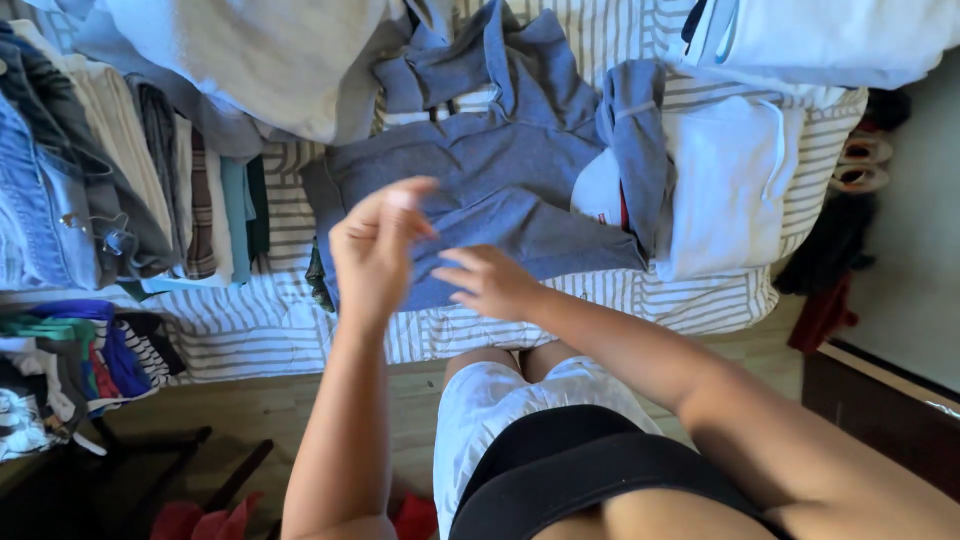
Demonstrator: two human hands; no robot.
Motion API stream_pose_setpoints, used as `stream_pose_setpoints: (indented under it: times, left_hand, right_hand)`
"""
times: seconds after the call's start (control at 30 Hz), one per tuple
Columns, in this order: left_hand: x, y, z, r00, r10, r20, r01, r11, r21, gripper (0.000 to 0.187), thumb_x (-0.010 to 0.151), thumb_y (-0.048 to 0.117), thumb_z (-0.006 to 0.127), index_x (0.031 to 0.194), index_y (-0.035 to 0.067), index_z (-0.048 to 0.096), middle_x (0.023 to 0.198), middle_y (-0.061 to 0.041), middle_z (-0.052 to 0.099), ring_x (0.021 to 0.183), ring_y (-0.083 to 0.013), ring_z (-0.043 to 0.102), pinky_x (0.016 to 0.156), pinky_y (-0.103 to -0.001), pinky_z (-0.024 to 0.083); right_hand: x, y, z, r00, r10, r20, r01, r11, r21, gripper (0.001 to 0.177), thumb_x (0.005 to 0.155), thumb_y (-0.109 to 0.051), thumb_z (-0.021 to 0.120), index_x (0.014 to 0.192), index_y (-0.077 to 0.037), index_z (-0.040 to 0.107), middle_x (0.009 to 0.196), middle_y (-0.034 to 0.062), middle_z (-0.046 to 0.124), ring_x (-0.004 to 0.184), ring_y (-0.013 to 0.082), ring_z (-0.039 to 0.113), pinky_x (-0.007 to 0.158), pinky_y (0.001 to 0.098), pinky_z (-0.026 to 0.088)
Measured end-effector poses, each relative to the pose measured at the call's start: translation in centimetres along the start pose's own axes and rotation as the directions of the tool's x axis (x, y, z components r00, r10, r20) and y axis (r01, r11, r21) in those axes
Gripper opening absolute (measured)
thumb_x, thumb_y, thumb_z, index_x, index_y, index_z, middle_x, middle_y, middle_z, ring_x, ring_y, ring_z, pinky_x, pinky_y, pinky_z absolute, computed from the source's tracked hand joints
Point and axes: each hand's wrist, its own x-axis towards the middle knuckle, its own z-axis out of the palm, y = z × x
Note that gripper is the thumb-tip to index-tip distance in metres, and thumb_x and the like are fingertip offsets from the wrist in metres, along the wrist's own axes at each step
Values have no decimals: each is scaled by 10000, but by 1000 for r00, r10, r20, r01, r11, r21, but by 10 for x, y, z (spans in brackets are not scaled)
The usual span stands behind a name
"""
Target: Folding various items of laundry on a bed and organizing them into neat piles.
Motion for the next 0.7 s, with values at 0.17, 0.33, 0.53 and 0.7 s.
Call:
stream_pose_setpoints:
  times: [0.17,0.33,0.53,0.7]
  left_hand:
    - [-43,-159,-143,847,293,-444,208,585,784,304,1070,257,665,1179,-12,756,1147,-193,700,1089,-306,633,972,-407,496]
    - [-68,-253,-194,808,314,-499,327,465,823,646,823,333,897,1256,-81,655,1224,-289,596,1129,-427,567,966,-476,453]
    - [-64,-237,-183,755,114,-646,427,663,615,446,749,140,893,1140,1,728,1050,-118,684,955,-246,640,863,-360,518]
    - [-87,-205,-178,745,140,-652,207,881,426,298,848,67,826,1121,25,714,901,1,646,796,-115,572,738,-279,490]
  right_hand:
    - [-69,38,-31,915,404,-2,-356,804,-476,542,838,-225,796,1348,-158,625,1325,95,582,1254,319,549,1014,529,385]
    - [-106,73,-52,957,286,-36,-243,733,-635,580,759,-184,757,1327,-134,653,1301,135,592,1193,330,561,1017,545,359]
    - [-124,103,-45,966,250,-71,-234,715,-659,354,897,-26,670,1229,-137,718,1128,73,618,1106,287,593,1042,456,405]
    - [-124,82,-59,966,149,-212,-236,839,-490,240,852,-25,663,1086,-58,702,1029,108,588,1027,323,578,970,440,421]
